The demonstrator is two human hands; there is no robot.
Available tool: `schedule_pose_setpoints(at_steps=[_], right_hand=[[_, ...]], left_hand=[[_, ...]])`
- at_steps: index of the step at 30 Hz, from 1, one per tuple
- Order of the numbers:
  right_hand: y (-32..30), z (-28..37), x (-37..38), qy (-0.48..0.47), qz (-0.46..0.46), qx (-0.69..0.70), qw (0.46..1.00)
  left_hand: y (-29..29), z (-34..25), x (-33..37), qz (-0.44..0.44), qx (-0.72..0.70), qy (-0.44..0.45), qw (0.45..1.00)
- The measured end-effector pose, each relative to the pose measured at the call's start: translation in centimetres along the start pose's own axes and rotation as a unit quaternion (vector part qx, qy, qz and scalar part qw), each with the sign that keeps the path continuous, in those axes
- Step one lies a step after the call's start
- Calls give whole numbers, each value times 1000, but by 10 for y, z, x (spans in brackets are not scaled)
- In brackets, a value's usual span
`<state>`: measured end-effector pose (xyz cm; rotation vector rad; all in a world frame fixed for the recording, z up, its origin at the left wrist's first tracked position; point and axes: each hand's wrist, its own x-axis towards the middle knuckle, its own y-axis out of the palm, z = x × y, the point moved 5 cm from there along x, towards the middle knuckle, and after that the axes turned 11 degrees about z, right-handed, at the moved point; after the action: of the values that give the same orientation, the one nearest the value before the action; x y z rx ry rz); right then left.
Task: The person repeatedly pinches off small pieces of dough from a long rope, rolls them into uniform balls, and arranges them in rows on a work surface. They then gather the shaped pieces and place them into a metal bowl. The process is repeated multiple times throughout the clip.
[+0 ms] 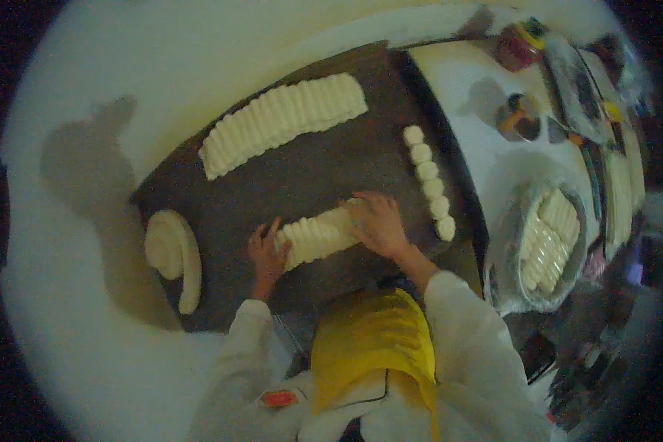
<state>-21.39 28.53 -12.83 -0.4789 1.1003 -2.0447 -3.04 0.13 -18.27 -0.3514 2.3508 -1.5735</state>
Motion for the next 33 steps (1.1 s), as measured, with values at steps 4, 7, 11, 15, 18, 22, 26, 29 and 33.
schedule_pose_setpoints(at_steps=[4,7,11,15,18,22,26,29,33], right_hand=[[73,-2,66,-53,117,-30,991],[83,6,59,-54,171,-75,981],[40,13,18,-67,306,-78,947],[-1,34,-5,-262,133,-73,953],[32,31,-6,-214,306,56,926],[46,20,0,-108,342,19,933],[11,25,-6,-195,246,-118,942],[1,20,2,-124,158,-151,968],[40,-3,29,58,67,-30,996]], left_hand=[[18,-9,12,28,-8,32,999],[17,-7,6,54,-61,61,995],[-15,-27,-34,19,50,229,972],[-33,-47,-57,108,-67,231,965],[-21,-57,-48,263,-225,169,923],[-12,-47,-28,373,-344,78,858],[-39,-42,-19,220,7,308,925],[-40,-19,2,183,-15,133,974],[-21,-19,32,31,-36,52,997]])
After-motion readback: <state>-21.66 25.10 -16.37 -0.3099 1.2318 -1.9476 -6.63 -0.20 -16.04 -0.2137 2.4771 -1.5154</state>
